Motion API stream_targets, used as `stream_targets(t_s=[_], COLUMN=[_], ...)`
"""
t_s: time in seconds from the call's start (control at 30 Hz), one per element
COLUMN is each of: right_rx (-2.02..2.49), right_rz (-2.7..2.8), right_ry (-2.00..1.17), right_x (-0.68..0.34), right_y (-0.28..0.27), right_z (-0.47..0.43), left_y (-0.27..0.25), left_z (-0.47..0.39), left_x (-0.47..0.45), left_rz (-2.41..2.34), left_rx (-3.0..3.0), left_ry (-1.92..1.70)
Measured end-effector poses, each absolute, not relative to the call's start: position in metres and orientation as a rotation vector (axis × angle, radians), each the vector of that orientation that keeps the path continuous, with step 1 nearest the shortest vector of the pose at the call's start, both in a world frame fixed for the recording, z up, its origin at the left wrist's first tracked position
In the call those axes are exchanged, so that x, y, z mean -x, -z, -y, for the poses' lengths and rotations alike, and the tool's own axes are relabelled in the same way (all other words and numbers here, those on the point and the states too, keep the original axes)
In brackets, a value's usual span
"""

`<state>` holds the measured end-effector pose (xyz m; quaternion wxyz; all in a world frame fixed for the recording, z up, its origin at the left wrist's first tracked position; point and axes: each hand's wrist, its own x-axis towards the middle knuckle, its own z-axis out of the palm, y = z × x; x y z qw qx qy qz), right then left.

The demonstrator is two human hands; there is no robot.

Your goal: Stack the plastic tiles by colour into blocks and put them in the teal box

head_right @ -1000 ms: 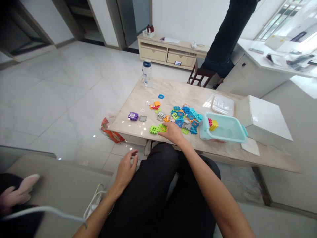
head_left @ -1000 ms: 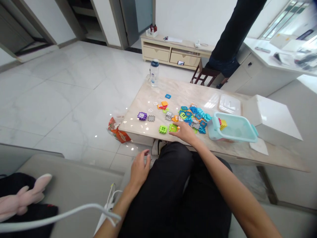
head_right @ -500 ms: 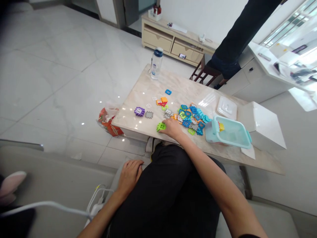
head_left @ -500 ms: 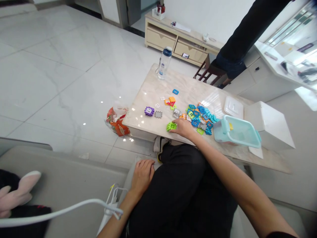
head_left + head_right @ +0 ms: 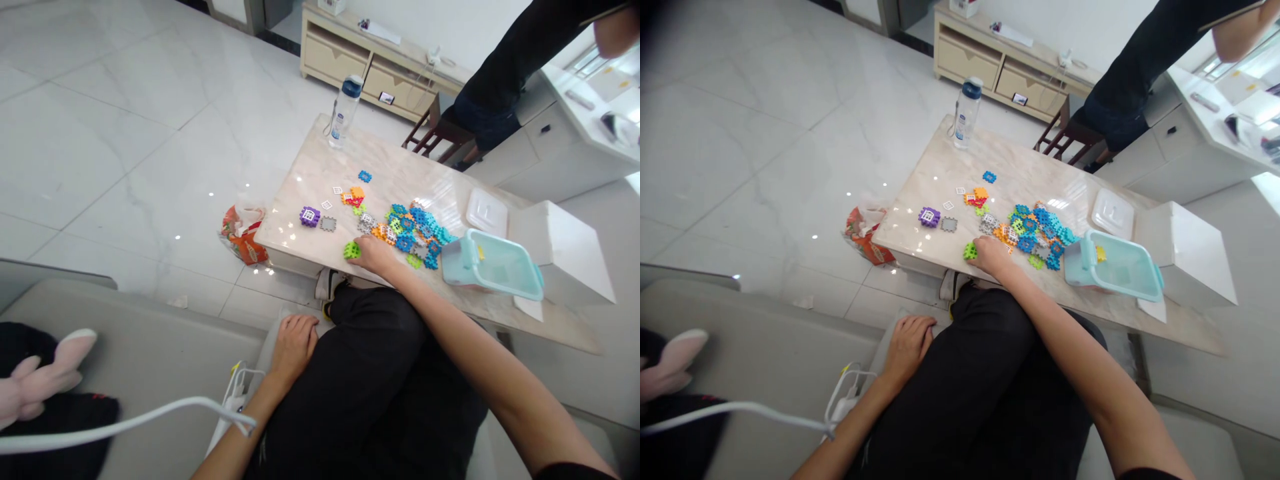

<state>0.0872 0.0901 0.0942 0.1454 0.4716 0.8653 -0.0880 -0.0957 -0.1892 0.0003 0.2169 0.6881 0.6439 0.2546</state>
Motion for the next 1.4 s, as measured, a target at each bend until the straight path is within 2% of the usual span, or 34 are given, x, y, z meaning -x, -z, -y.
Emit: stream_targets(t_s=[0.17,0.27,0.4,0.5,0.6,0.7,0.9,1.4], right_rx=[-1.381,-1.443,-1.604,-1.572,-1.340,-1.208,-1.120,-0.943], right_rz=[-2.498,-2.581,-2.915,-3.240,-3.438,-3.481,-3.570,-3.662], right_ry=[0.295,0.363,0.577,0.903,1.086,1.188,1.107,1.131], right_x=[-0.089,-0.097,-0.121,-0.146,-0.171,-0.188,-0.209,-0.222], right_y=[-0.094,-0.101,-0.143,-0.192,-0.232,-0.251,-0.248,-0.244], right_z=[-0.091,-0.089,-0.058,-0.011,0.038,0.074,0.103,0.117], left_y=[0.000,-0.014,-0.072,-0.132,-0.182,-0.211,-0.227,-0.249], left_z=[0.189,0.181,0.158,0.140,0.130,0.132,0.148,0.165], left_x=[0.096,0.094,0.081,0.063,0.044,0.024,-0.011,-0.027], left_rz=[-1.778,-1.802,-1.776,-1.479,-1.028,-0.741,-0.666,-0.813], left_rx=[-1.858,-1.694,-1.325,-0.910,-0.613,-0.553,-0.569,-0.726], left_ry=[-0.742,-0.906,-1.196,-1.274,-1.180,-1.033,-0.875,-0.802])
